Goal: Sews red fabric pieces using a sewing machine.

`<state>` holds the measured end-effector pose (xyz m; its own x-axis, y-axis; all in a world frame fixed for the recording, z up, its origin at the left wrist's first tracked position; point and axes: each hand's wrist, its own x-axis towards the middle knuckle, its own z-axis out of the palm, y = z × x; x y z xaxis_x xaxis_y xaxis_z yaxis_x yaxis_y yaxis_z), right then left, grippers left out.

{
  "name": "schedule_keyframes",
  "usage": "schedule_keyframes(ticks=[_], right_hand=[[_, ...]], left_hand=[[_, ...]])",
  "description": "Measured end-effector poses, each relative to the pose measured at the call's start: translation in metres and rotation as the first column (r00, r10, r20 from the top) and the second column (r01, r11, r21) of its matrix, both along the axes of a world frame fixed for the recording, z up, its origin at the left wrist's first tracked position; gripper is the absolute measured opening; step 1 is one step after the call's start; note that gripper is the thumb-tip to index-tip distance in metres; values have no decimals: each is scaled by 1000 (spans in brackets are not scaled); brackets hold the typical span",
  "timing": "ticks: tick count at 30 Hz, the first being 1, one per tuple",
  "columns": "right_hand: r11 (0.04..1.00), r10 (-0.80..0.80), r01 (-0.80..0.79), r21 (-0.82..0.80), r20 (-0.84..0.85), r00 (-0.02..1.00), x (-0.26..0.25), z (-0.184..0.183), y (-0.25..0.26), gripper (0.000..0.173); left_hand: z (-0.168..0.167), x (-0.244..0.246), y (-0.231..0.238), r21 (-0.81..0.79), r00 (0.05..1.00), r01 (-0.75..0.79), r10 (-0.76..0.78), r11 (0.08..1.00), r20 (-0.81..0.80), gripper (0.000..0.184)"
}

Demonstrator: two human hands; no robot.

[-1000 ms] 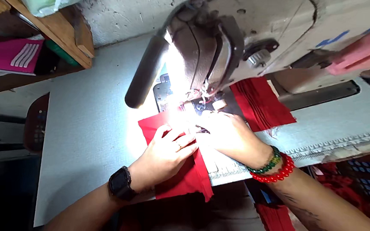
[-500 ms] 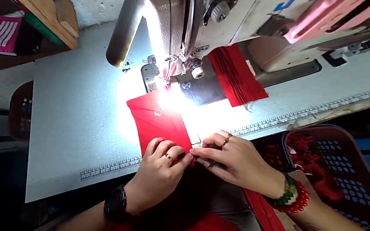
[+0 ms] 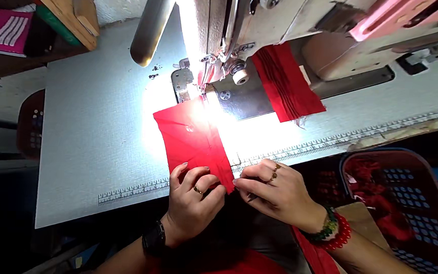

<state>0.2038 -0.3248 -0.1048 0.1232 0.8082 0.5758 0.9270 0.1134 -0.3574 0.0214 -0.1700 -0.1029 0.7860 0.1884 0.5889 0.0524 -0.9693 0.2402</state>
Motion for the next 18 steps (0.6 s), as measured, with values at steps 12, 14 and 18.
schedule_keyframes(ticks=[12, 14, 18], right_hand=[[1000, 25, -27, 7, 192, 981, 4, -6, 0, 18], [998, 45, -51, 36, 158, 986, 3, -6, -1, 17], [997, 60, -67, 48, 120, 991, 1, -8, -6, 20]], left_hand=[[1, 1, -1, 16, 999, -25, 25, 1000, -30, 9], [6, -1, 0, -6, 999, 37, -37, 999, -3, 7], [21, -6, 20, 62, 966, 258, -257, 964, -28, 8]])
